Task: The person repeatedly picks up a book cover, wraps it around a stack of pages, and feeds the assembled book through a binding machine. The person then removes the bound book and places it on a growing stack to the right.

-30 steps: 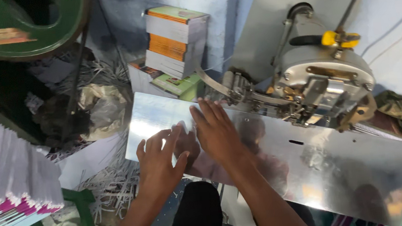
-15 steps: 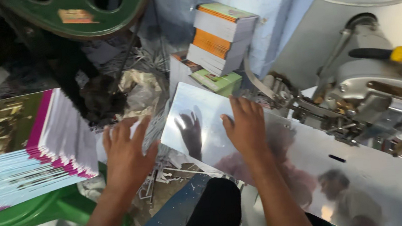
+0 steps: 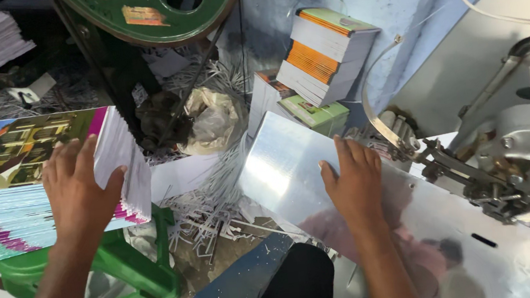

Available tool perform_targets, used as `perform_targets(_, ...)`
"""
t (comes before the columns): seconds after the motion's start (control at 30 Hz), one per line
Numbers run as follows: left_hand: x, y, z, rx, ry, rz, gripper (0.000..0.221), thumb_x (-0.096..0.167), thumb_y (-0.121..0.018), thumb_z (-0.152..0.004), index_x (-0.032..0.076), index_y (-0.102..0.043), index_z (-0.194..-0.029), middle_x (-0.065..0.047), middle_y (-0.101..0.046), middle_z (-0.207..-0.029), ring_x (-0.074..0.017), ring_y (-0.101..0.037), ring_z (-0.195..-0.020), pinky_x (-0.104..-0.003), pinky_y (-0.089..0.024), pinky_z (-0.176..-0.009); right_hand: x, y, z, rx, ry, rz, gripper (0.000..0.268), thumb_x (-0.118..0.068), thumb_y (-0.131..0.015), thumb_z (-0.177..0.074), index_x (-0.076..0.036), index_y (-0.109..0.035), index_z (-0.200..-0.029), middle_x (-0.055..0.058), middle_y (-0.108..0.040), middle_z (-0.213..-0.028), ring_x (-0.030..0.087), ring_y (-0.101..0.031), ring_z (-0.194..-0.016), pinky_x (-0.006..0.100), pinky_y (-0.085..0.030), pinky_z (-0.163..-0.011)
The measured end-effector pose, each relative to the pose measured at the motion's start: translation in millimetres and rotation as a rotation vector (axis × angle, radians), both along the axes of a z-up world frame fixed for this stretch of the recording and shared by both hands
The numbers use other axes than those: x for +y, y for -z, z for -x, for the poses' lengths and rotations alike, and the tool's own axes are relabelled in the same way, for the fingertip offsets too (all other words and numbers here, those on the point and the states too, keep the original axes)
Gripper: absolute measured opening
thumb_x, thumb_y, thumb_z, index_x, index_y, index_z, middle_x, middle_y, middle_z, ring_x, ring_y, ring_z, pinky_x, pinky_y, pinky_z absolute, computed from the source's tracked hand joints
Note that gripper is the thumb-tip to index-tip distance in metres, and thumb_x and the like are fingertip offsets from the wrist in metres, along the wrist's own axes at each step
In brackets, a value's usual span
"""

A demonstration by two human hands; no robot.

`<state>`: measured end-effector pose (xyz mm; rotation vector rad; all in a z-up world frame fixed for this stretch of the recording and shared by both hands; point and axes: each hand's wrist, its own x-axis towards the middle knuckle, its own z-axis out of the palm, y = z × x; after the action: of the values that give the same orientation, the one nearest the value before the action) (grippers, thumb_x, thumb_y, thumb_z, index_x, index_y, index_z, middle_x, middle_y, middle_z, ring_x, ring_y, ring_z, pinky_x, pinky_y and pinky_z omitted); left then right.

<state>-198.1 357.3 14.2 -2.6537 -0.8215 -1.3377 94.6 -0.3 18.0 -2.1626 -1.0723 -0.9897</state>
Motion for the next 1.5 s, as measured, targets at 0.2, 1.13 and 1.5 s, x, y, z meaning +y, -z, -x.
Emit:
perform_targets(0.2, 41.7, 35.0, 4.1, 0.187, -0.136, -0.005, 0.081, 0.055, -0.071, -0.088, 0.002, -0.055, -0.148, -0.024, -0.051, -0.153, -0.0407, -0.042, -0.148, -0.058, -0.023, -0.123, -1.8, -1.3, 2.1, -0.033, -0.011, 0.003, 0.053, -0.025, -0.077, -0.086, 0.0, -0.064, -0.13, 0.017, -0.065, -0.123, 0.036, -0.059, -0.118, 0.05, -0.042, -0.107)
perform_targets(1.13, -24.4, 28.1, 4.0, 0.072, -0.002, -0.103, 0.038, 0.007, -0.068, -0.088, 0.011, -0.074, -0.124, -0.007, -0.072, -0.132, -0.0265, -0.064, -0.126, -0.051, -0.04, -0.115, -1.3, 3.9, 4.2, -0.042, 0.037, 0.029, 0.053, -0.028, -0.072, -0.092, 0.002, -0.063, -0.135, 0.018, -0.064, -0.129, 0.036, -0.057, -0.122, 0.052, -0.038, -0.111)
perform_targets(1.5, -57.1, 25.0, -22.0, 0.007, 0.218, -0.142, 0.027, 0.008, -0.077, -0.084, 0.012, -0.077, -0.111, -0.003, -0.077, -0.117, -0.0178, -0.069, -0.112, -0.04, -0.045, -0.099, 41.4, 8.5, 28.8, 0.211, -0.176, -0.326, 0.025, -0.015, -0.067, -0.09, -0.003, -0.074, -0.111, 0.018, -0.07, -0.124, 0.037, -0.063, -0.121, 0.046, -0.046, -0.11)
